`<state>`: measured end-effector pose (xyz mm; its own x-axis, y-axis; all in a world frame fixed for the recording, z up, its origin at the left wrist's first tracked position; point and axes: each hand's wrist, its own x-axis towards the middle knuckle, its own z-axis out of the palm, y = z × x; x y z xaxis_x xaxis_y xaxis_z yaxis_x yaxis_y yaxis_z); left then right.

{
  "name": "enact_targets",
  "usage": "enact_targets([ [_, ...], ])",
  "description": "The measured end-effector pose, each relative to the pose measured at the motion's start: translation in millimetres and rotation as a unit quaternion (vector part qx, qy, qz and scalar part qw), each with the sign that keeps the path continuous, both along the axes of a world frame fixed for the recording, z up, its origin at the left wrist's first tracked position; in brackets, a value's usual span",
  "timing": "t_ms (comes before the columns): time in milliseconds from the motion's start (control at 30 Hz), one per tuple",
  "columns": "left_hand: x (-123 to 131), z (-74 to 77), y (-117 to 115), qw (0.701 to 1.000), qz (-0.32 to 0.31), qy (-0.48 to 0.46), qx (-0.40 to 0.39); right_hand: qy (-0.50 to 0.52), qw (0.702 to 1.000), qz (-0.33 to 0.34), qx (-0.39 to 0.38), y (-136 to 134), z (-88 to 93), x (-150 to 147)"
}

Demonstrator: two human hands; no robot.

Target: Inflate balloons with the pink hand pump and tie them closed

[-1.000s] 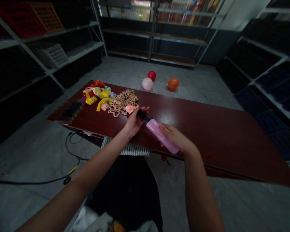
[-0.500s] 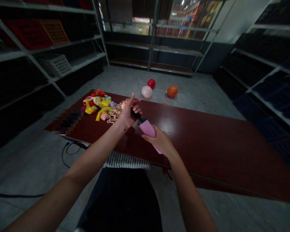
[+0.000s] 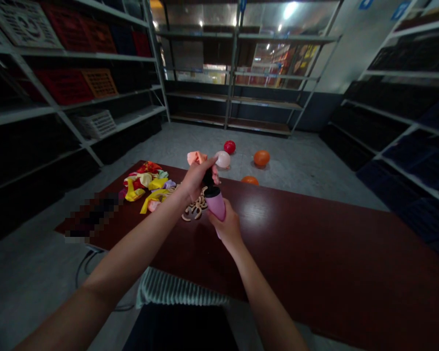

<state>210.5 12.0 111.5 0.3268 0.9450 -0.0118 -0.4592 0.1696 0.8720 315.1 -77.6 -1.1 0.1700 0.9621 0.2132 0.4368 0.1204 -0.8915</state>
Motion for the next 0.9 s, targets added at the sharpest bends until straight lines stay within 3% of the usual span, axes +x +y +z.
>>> enact_targets([
  [133,0.8,8.5,1.8,0.998,-0.060,0.004,-0.011,0.004,1.000,-0.006,-0.008,2.2,-4.6,2.3],
  [333,27.6,0.1,-3.3,0.998,0.044,-0.002,0.041,0.019,0.999,-0.045,0.013,-1.1,-11.2,-0.2],
  [433,38.7,0.5,-5.5,0.999,0.009,0.011,0.047,0.040,0.997,-0.063,0.020,-2.4,-17.5,2.1],
  [533,40.8,4.5,-0.7,0.999,-0.032,0.020,0.023,0.088,0.996,-0.026,-0.003,0.0,-24.7,4.3],
  [633,33.5,4.3,12.7,0.999,-0.026,0.022,-0.024,0.132,0.990,0.020,-0.045,4.6,-28.0,3.9],
  [767,10.8,-1.0,35.7,0.994,0.049,-0.024,-0.096,0.144,0.982,0.075,-0.092,8.1,-21.9,5.1],
  [900,-21.9,7.7,53.6,0.982,0.140,-0.054,-0.114,0.036,0.987,0.123,-0.094,11.0,-10.8,14.2],
])
